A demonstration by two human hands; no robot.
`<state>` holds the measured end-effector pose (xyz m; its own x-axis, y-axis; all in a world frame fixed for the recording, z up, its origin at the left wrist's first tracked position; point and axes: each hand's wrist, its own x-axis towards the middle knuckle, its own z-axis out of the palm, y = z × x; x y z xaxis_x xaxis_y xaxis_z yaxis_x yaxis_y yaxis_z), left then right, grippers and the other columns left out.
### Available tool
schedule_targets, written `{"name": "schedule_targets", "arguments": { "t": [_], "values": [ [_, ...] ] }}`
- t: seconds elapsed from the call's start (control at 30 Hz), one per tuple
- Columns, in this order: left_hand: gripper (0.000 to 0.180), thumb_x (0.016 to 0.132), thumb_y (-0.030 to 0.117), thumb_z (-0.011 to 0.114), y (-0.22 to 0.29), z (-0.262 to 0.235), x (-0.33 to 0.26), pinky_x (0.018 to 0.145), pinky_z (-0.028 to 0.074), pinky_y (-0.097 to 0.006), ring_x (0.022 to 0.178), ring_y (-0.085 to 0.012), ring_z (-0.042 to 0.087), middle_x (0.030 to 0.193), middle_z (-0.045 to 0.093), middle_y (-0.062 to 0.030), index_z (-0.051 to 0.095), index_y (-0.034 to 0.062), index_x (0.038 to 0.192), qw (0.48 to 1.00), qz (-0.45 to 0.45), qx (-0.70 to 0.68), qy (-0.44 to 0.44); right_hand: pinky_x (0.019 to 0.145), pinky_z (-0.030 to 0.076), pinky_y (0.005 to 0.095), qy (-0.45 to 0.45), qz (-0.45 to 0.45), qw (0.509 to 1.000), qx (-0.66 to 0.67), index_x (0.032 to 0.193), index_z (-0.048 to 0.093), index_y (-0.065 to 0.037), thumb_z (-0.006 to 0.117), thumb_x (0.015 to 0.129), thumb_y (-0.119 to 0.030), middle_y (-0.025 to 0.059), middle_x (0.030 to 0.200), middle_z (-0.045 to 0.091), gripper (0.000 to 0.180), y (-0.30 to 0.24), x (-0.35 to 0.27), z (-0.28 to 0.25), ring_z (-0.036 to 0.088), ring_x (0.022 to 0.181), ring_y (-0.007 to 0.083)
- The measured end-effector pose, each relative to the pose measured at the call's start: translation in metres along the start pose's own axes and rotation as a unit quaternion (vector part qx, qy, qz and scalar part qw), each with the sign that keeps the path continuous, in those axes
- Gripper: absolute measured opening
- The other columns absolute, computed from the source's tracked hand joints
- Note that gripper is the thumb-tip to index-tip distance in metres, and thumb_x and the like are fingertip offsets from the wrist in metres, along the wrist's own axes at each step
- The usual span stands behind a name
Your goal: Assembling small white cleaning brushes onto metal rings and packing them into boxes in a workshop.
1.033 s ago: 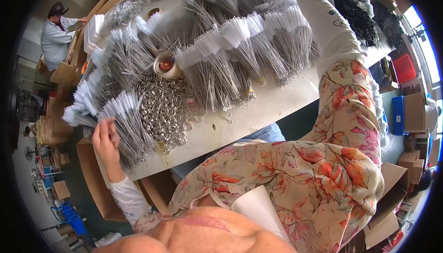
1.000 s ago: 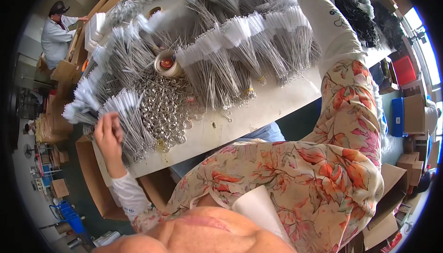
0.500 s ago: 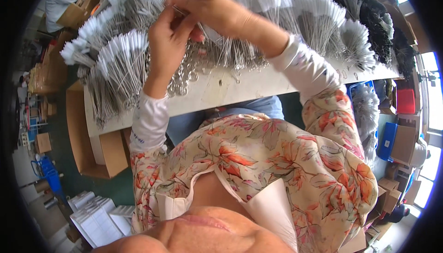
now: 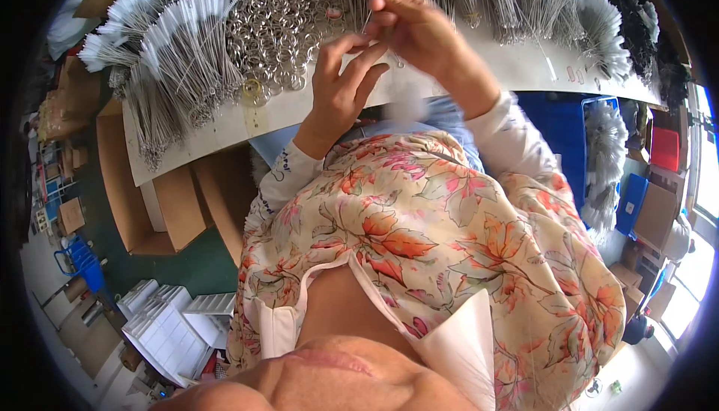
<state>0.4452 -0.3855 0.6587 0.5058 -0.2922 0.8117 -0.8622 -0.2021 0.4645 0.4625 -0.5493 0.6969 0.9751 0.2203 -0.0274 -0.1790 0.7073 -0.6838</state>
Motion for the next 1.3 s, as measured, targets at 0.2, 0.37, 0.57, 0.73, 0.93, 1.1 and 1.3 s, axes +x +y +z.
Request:
{"name": "schedule_targets", "arguments": {
  "t": [0.2,0.37,0.57,0.73,0.93,1.1,1.3],
  "values": [
    [0.026,0.082,0.010,0.066,-0.010,-0.010,-0.054,0.051,0.046,-0.027,0.056,-0.0155,0.056,0.073,0.059,-0.0061,0.060,0.0048,0.106,0.976,-0.160,-0.062,-0.135,0.055,0.045,0.0278,-0.137,-0.039,0.208,-0.968,0.085,0.060,-0.004,0.057,0.083,-0.012,0.0060,0.071,0.060,0.008,-0.061,-0.034,-0.018,0.060,0.062,0.0166],
    [0.024,0.080,0.009,0.067,-0.003,-0.005,-0.055,0.053,0.048,-0.028,0.060,-0.0167,0.060,0.079,0.062,-0.0080,0.061,0.0026,0.103,0.968,-0.192,-0.100,-0.128,0.059,0.048,0.0325,-0.141,-0.033,0.464,-0.874,0.077,0.063,-0.006,0.058,0.080,-0.015,0.0052,0.072,0.063,0.011,0.006,-0.053,-0.048,0.063,0.066,0.0203],
    [0.020,0.074,0.002,0.069,0.002,-0.024,-0.044,0.053,0.050,-0.029,0.065,-0.0212,0.062,0.082,0.062,-0.0091,0.063,0.0028,0.093,0.984,-0.100,-0.093,-0.115,0.053,0.044,0.0218,-0.124,0.299,0.823,-0.466,0.085,0.062,-0.001,0.056,0.089,-0.017,0.0024,0.070,0.061,0.017,0.004,-0.044,-0.002,0.053,0.056,0.0090],
    [0.015,0.076,0.009,0.069,-0.019,-0.021,-0.006,0.055,0.049,-0.033,0.061,-0.0245,0.060,0.078,0.061,-0.0090,0.063,0.0052,0.089,0.982,0.025,0.009,-0.186,0.051,0.043,0.0216,-0.071,0.326,0.853,-0.401,0.095,0.064,-0.001,0.055,0.090,-0.016,0.0022,0.072,0.060,0.018,-0.026,-0.052,-0.024,0.052,0.058,0.0056],
    [0.014,0.077,0.017,0.067,-0.064,-0.011,-0.005,0.060,0.047,-0.037,0.070,-0.0245,0.060,0.076,0.060,-0.0087,0.060,0.0074,0.084,0.926,-0.143,0.199,-0.288,0.061,0.050,0.0370,-0.112,0.004,0.300,-0.947,0.084,0.064,-0.011,0.057,0.079,-0.008,0.0058,0.087,0.063,0.009,-0.007,-0.058,-0.053,0.064,0.074,0.0261],
    [0.013,0.085,0.015,0.063,-0.059,-0.022,-0.005,0.057,0.044,-0.029,0.064,-0.0180,0.055,0.078,0.061,-0.0060,0.057,0.0035,0.082,0.958,-0.259,0.029,-0.118,0.063,0.051,0.0349,0.003,-0.046,0.721,-0.691,0.092,0.065,-0.002,0.061,0.083,-0.013,0.0065,0.079,0.065,0.014,0.011,-0.040,-0.032,0.064,0.070,0.0236],
    [0.014,0.094,0.016,0.052,-0.011,-0.040,0.023,0.053,0.043,-0.022,0.061,-0.0089,0.051,0.078,0.058,-0.0043,0.053,0.0026,0.095,0.795,-0.428,-0.425,0.059,0.053,0.045,0.0187,-0.036,-0.081,0.912,-0.401,0.092,0.067,-0.002,0.063,0.086,-0.012,0.0036,0.095,0.062,0.012,0.004,-0.016,0.023,0.055,0.063,0.0071]
  ]
}}
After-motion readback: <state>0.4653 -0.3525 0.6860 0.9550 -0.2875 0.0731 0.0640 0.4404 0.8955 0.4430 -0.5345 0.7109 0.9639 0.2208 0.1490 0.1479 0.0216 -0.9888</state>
